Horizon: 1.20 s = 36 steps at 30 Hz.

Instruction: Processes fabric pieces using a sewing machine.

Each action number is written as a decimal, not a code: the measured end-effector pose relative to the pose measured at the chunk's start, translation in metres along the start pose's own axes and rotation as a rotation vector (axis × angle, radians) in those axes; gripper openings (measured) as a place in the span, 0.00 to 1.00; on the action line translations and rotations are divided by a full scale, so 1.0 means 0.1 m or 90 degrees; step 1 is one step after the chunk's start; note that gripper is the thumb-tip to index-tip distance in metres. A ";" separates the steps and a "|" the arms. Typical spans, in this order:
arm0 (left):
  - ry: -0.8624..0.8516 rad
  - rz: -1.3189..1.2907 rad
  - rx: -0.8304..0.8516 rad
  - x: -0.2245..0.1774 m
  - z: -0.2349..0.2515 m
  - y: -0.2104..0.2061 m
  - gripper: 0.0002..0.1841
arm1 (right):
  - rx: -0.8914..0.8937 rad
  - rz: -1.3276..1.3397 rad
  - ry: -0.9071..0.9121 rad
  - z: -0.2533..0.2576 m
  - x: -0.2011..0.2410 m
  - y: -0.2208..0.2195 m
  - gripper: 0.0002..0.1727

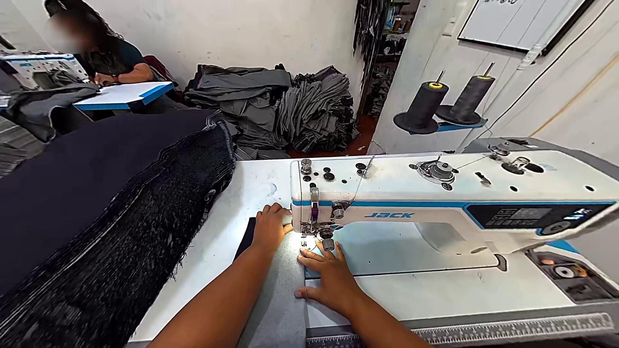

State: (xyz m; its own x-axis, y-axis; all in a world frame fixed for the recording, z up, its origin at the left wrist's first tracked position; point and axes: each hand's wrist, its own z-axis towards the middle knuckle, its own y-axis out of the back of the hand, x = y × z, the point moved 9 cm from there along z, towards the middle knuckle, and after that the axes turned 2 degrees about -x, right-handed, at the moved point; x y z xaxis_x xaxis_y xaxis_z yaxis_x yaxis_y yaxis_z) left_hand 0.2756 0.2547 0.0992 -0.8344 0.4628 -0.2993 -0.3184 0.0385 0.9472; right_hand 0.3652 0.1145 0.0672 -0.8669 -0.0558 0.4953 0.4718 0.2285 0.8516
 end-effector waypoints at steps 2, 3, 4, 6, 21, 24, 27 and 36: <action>0.013 0.001 0.013 0.03 -0.11 0.04 0.26 | 0.003 -0.012 0.001 -0.08 0.07 -0.05 0.47; 0.032 0.000 0.037 0.05 -0.20 0.06 0.31 | 0.001 -0.012 0.010 -0.14 0.12 -0.10 0.48; 0.055 -0.001 0.082 0.07 -0.30 0.08 0.34 | -0.005 -0.006 0.027 -0.23 0.18 -0.16 0.47; 0.087 -0.006 0.200 0.11 -0.52 0.13 0.32 | -0.040 -0.003 0.087 -0.43 0.34 -0.25 0.45; -0.222 -0.372 0.146 -0.54 -1.44 2.02 0.13 | -0.051 1.009 0.360 -0.20 1.31 0.84 0.08; -0.232 -0.298 -0.080 -0.46 -1.41 2.24 0.18 | -0.202 0.918 0.379 -0.31 1.36 1.01 0.07; -0.262 -0.284 -0.209 -0.50 -1.41 2.24 0.25 | -0.404 0.745 0.417 -0.51 1.38 1.13 0.10; -0.430 -0.179 -0.306 -0.88 -1.64 2.24 0.07 | -0.419 0.482 0.484 -0.69 1.41 1.42 0.19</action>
State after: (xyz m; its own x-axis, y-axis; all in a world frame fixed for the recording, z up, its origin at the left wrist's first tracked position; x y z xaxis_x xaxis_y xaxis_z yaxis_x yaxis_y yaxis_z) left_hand 0.2035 0.0776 0.3186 -0.2999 0.9240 -0.2374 -0.7544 -0.0774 0.6518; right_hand 0.3214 0.0716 0.2696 -0.1367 -0.7173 0.6832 0.9896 -0.0677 0.1270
